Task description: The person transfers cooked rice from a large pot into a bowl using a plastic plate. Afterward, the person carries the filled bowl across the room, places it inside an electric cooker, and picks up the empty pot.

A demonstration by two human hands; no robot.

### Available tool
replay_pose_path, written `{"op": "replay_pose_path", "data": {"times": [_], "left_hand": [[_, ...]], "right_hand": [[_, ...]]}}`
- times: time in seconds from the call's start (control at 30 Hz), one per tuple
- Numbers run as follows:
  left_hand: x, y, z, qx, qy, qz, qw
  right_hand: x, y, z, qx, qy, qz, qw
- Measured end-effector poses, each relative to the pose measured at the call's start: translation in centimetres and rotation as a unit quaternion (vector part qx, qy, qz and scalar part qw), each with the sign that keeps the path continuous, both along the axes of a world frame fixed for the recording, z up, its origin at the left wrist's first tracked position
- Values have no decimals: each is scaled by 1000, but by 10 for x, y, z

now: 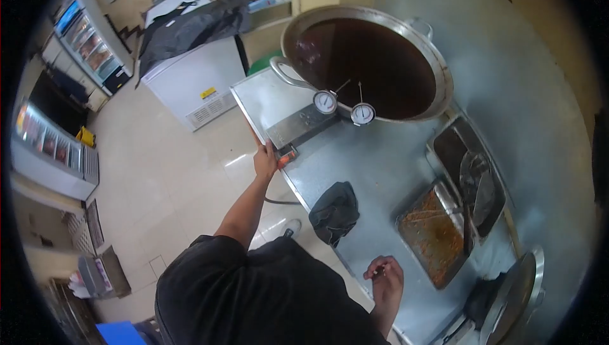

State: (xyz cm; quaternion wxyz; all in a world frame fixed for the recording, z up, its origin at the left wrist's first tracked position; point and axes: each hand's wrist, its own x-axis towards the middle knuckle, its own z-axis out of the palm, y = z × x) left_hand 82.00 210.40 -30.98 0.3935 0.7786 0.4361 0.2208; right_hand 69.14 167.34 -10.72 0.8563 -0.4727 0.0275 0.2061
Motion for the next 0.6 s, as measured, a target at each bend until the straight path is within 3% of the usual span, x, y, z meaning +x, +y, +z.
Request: {"op": "replay_pose_path", "data": {"times": [0.13,0.17,0.3,0.6], "left_hand": [[15,-2,-5,-51,-38,71,995],[18,0,3,-87,14,80,993],[32,9,-18,-174,0,145,974],[32,-5,6,-163,8,157,974]], "right_hand": [[7,14,10,-72,-45,-78,993],[4,16,13,-46,-50,-104,992],[-17,22,16,-87,-48,-152,983],[-64,31,13,-99,-9,-194,976]]}}
